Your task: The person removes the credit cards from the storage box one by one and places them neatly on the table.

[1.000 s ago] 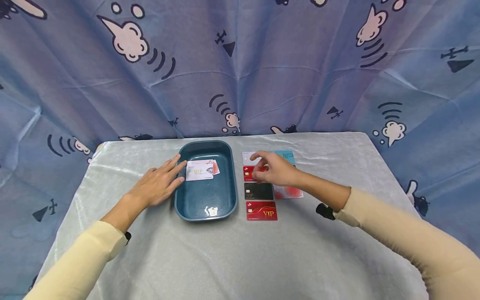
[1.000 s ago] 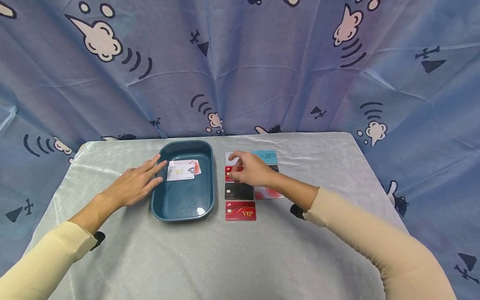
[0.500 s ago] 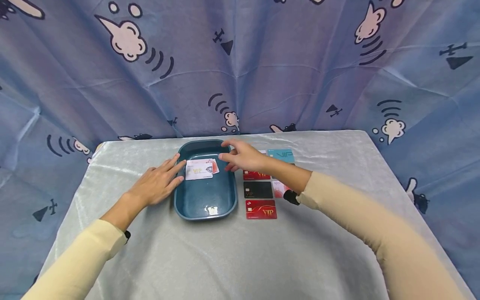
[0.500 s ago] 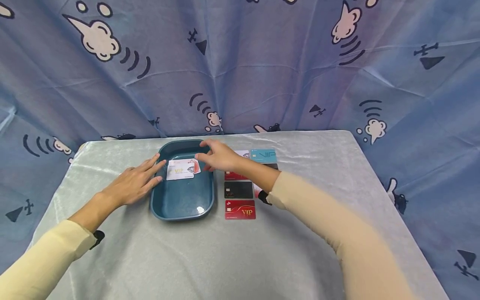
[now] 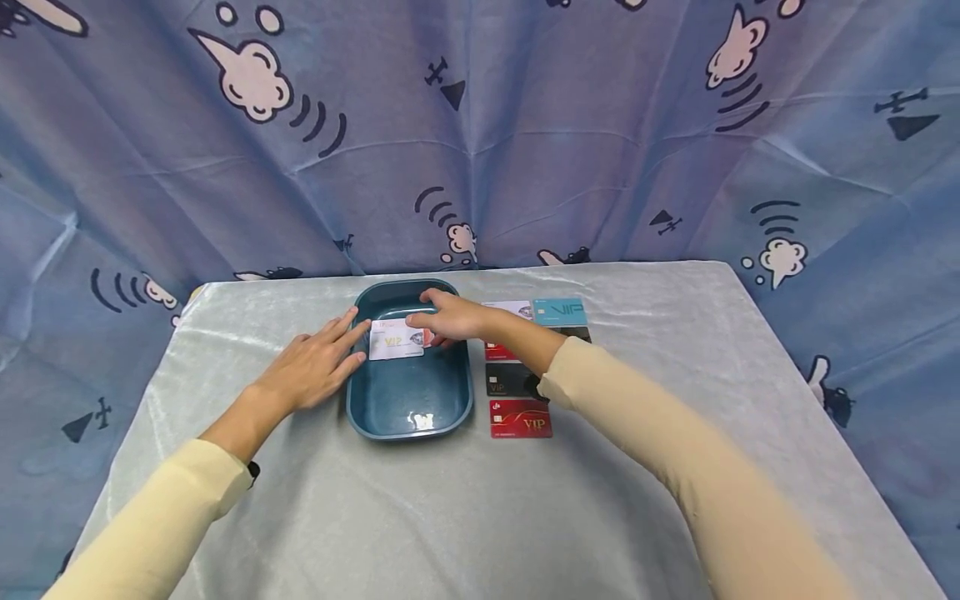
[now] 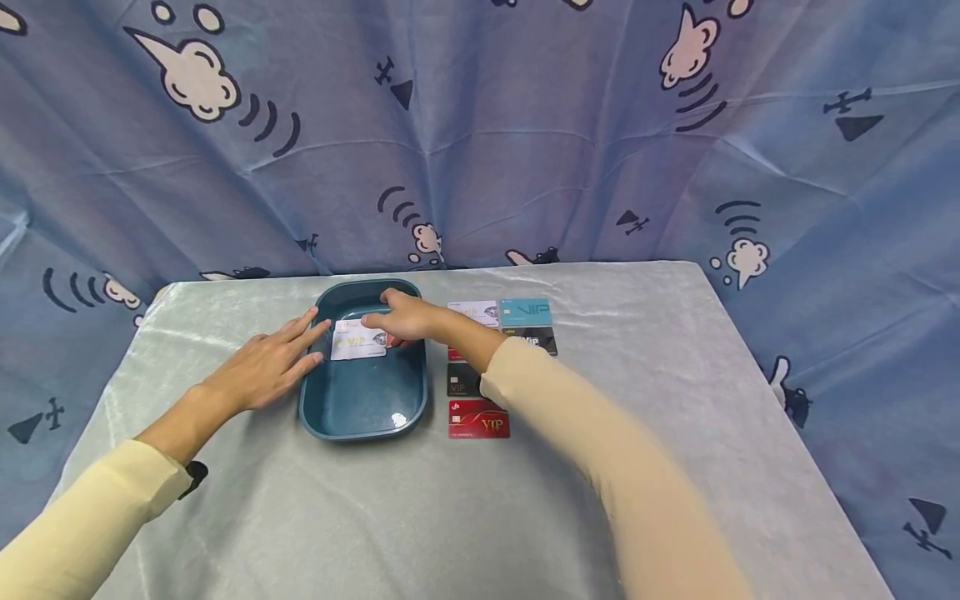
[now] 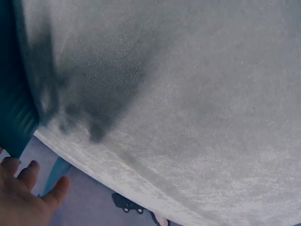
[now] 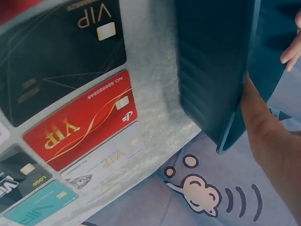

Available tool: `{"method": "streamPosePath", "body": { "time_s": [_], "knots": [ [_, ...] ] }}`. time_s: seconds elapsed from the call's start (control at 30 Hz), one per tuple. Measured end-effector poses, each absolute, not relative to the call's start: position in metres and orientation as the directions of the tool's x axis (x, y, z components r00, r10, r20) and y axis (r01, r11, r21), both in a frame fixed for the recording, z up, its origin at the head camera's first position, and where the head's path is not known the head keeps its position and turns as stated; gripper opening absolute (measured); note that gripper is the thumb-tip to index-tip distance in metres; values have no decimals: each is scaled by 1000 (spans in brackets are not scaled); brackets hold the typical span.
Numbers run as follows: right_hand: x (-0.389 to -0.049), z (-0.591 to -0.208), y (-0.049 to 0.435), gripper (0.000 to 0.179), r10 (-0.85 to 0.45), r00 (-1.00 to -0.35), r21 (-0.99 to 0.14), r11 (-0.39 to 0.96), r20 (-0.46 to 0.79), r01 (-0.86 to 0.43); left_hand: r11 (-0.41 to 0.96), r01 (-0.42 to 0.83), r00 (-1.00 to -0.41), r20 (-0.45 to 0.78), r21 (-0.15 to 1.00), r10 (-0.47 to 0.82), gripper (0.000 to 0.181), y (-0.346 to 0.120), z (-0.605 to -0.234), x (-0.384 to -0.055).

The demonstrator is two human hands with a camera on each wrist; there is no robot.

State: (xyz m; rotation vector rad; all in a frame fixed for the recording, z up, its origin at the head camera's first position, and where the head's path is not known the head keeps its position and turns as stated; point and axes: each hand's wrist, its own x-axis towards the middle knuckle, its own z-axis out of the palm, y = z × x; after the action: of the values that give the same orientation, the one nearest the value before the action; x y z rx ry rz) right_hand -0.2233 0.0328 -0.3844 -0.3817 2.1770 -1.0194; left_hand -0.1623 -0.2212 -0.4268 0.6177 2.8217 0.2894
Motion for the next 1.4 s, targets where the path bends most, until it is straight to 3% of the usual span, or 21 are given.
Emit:
{"method": "streamPosePath", "body": {
  "time_s": [0.3, 0.87, 1.4],
  "knots": [
    [-233, -387, 23, 72, -503, -676, -745, 659, -539, 103, 894, 384, -883, -190, 231, 429, 60, -222, -427, -163],
    [-242, -394, 10, 72, -426, -662, -736, 611, -617, 293, 890, 391, -881, -185, 234, 435, 59, -222, -427, -163],
    [-240, -395, 1, 70, -425, -662, -722, 640, -618, 262, 889, 393, -881, -180, 235, 437, 59, -223, -426, -162]
  ]
}}
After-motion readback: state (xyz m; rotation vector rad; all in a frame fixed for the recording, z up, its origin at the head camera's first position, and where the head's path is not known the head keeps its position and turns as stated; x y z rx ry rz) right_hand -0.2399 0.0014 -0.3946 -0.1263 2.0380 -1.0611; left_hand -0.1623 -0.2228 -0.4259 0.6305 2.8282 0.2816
